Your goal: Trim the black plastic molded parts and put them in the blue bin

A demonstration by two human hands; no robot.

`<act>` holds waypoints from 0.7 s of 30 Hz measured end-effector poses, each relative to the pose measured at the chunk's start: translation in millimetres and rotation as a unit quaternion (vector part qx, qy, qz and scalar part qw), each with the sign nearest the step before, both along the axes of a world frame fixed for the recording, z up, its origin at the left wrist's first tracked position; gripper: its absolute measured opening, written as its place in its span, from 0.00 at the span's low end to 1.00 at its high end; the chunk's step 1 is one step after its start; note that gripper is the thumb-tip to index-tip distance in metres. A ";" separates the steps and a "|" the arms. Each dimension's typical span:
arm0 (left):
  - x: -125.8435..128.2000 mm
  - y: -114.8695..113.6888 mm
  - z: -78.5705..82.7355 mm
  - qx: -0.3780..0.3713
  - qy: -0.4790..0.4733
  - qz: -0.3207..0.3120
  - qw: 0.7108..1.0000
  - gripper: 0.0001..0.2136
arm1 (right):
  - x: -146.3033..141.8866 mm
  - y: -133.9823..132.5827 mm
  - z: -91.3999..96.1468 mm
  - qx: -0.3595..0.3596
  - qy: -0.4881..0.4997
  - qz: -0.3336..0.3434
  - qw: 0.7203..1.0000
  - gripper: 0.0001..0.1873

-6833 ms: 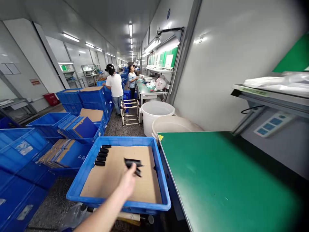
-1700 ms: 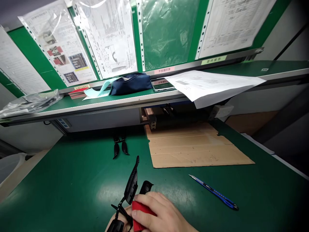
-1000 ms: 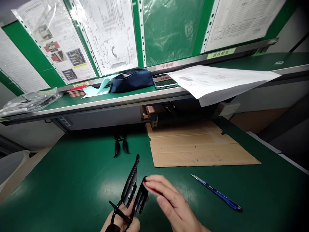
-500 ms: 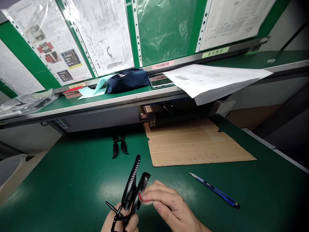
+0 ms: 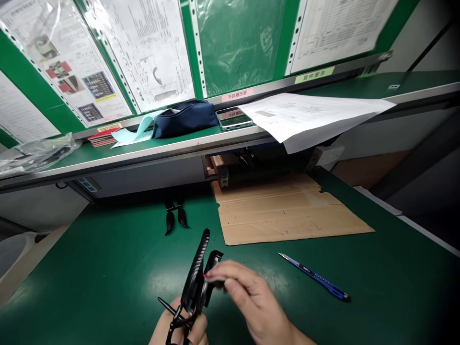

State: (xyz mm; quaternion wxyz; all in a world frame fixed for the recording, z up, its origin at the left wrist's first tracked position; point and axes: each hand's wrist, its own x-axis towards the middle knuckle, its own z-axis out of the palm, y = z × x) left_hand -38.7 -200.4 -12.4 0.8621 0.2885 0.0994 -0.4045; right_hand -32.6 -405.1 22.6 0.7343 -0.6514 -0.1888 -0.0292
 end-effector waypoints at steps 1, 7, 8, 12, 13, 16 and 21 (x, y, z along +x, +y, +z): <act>0.5 -0.3 3.6 0.011 -0.009 0.011 1.000 0.16 | -1.4 1.1 -1.3 0.012 0.031 0.017 0.999 0.13; 5.3 1.6 18.3 0.065 -0.026 0.016 0.997 0.17 | -7.5 9.2 -3.0 0.005 0.042 0.086 0.995 0.14; 4.6 0.7 17.5 0.070 -0.031 0.012 0.997 0.18 | -5.7 11.0 -3.7 -0.021 0.017 0.084 0.996 0.14; -1.7 -4.9 11.1 0.046 -0.016 0.030 0.998 0.12 | 5.9 13.9 -6.9 -0.052 0.090 -0.130 0.986 0.13; -3.1 -5.7 10.3 0.040 -0.005 0.039 0.998 0.12 | 7.6 13.4 -6.4 -0.042 0.111 -0.190 0.975 0.13; -4.9 -6.1 11.2 0.068 -0.006 0.029 0.997 0.12 | 8.4 12.9 -2.3 -0.037 0.077 -0.115 0.990 0.12; -0.8 -1.6 20.8 0.162 -0.152 0.002 0.975 0.19 | 22.2 4.9 -17.1 -0.110 0.118 -0.138 0.977 0.15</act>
